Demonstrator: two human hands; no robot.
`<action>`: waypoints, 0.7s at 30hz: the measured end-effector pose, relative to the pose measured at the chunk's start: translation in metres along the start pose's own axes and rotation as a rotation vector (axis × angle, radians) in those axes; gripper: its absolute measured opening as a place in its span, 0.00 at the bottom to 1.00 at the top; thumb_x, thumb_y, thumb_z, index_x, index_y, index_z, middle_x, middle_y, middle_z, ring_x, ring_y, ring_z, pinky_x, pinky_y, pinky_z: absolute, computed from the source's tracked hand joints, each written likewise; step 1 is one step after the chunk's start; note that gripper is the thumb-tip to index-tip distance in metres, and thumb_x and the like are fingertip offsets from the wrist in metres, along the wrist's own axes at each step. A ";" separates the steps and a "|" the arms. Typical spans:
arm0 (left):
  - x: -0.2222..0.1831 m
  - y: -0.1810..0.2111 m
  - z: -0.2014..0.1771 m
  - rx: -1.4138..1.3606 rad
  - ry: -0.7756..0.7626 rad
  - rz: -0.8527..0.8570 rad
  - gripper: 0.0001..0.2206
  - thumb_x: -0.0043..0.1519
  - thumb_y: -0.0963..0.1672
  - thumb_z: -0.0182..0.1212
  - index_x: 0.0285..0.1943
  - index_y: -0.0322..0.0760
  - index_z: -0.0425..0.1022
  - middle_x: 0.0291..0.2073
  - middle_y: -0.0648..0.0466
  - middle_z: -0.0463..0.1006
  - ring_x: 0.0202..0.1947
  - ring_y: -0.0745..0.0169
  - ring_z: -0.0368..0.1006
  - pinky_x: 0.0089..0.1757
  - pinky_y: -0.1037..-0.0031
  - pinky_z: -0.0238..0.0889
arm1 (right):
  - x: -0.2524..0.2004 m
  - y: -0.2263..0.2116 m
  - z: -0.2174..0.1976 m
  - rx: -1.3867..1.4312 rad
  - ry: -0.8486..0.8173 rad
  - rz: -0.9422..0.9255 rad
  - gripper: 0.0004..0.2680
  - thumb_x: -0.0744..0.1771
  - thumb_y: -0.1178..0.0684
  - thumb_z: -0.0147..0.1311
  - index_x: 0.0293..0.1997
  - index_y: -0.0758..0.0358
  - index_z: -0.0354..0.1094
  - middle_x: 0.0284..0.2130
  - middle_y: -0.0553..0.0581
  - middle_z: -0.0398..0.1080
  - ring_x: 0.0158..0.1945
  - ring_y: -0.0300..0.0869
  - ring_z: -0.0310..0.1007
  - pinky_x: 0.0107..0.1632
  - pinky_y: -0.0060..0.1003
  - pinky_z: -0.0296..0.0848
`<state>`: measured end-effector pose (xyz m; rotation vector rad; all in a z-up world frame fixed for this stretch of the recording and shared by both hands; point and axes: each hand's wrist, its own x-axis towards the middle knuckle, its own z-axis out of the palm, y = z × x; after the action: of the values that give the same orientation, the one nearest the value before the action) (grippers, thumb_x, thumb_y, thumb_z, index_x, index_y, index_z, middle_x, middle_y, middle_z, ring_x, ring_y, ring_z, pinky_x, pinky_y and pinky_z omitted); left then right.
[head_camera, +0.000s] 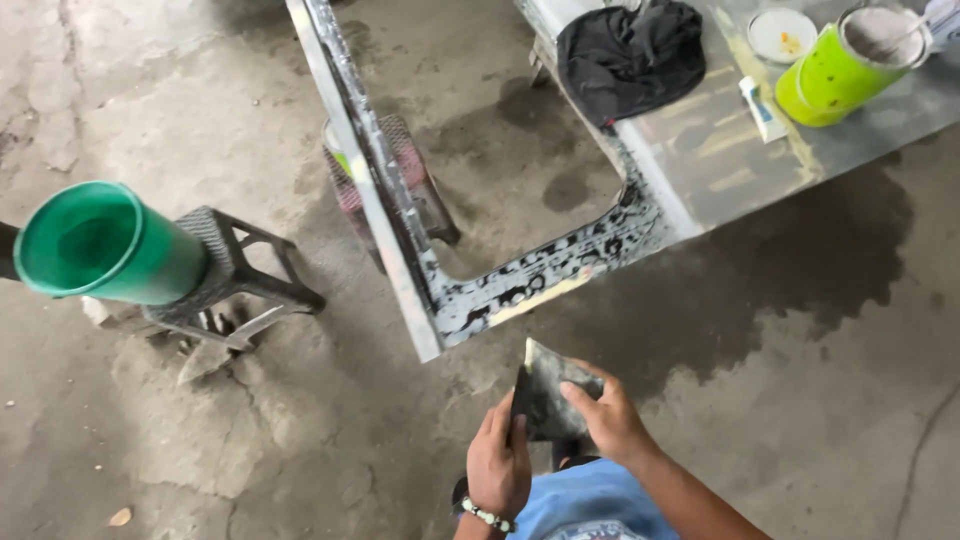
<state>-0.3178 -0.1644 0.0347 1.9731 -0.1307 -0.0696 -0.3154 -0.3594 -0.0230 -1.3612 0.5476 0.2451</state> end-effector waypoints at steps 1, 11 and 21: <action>-0.001 -0.036 0.025 -0.003 0.006 -0.002 0.17 0.67 0.44 0.51 0.62 0.32 0.75 0.45 0.42 0.82 0.44 0.46 0.77 0.43 0.64 0.71 | 0.005 -0.017 -0.008 -0.006 -0.004 0.000 0.15 0.69 0.58 0.56 0.63 0.67 0.69 0.42 0.61 0.78 0.39 0.45 0.75 0.40 0.46 0.74; 0.028 -0.083 0.093 -1.105 0.475 -0.766 0.17 0.67 0.50 0.55 0.50 0.30 0.76 0.38 0.49 0.81 0.33 0.60 0.76 0.35 0.68 0.70 | 0.031 -0.046 -0.061 -0.709 -0.390 -0.547 0.14 0.69 0.56 0.50 0.62 0.63 0.70 0.54 0.61 0.76 0.56 0.46 0.73 0.58 0.40 0.71; 0.054 -0.065 0.103 -0.428 0.272 -0.474 0.19 0.68 0.47 0.51 0.63 0.28 0.68 0.42 0.48 0.86 0.40 0.56 0.80 0.43 0.68 0.72 | 0.076 0.004 -0.106 -0.200 -0.106 0.013 0.13 0.68 0.53 0.54 0.57 0.67 0.72 0.40 0.55 0.79 0.42 0.34 0.76 0.47 0.33 0.76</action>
<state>-0.2717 -0.2394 -0.0651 1.5310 0.4938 -0.1251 -0.2766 -0.4721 -0.0767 -1.5286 0.4528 0.3887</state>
